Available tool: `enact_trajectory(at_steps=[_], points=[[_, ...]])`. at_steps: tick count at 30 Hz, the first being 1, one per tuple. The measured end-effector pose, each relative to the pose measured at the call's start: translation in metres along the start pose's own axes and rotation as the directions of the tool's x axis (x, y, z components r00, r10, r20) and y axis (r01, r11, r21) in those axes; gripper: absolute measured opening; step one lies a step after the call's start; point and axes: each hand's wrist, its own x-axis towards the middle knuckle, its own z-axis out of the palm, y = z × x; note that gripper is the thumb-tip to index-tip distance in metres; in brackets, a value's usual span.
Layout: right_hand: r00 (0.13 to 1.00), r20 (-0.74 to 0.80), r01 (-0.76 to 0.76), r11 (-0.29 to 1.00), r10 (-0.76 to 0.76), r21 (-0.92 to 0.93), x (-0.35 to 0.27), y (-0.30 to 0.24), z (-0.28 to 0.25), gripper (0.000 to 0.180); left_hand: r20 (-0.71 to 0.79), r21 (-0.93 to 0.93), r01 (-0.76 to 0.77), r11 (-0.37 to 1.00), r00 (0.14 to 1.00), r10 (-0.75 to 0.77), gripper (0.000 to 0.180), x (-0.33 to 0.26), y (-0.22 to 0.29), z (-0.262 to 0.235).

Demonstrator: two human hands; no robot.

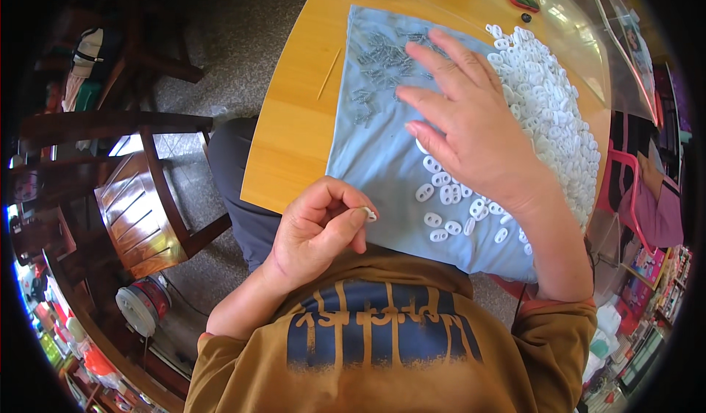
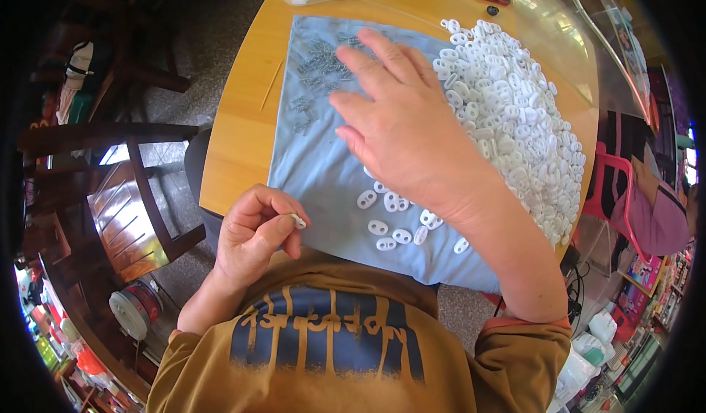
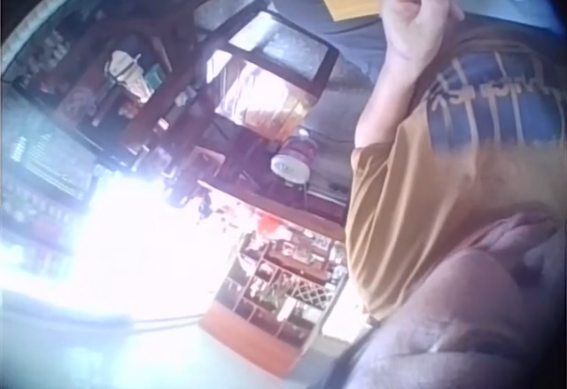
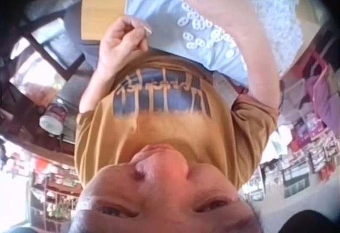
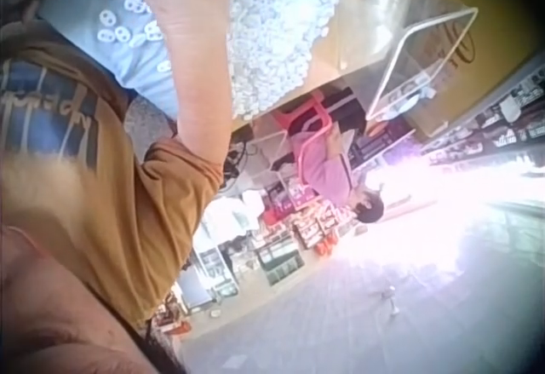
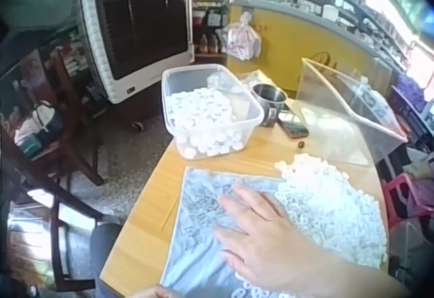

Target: Assemble small plastic components by manually inserting grey pins into white plastic housings.

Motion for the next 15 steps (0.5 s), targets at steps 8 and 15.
enact_trajectory(at_steps=[8,15], points=[[0.985,-0.158,0.085,0.994,-0.073,0.073,0.007,-0.006,0.023,0.007,0.010,0.023,-0.016,1.000,1.000,0.016,0.004,0.000,0.000,0.001],[0.981,-0.193,0.043,0.993,-0.022,0.106,0.023,-0.010,0.036,0.008,-0.002,-0.002,0.026,1.000,1.000,-0.026,0.004,0.000,0.003,0.002]])
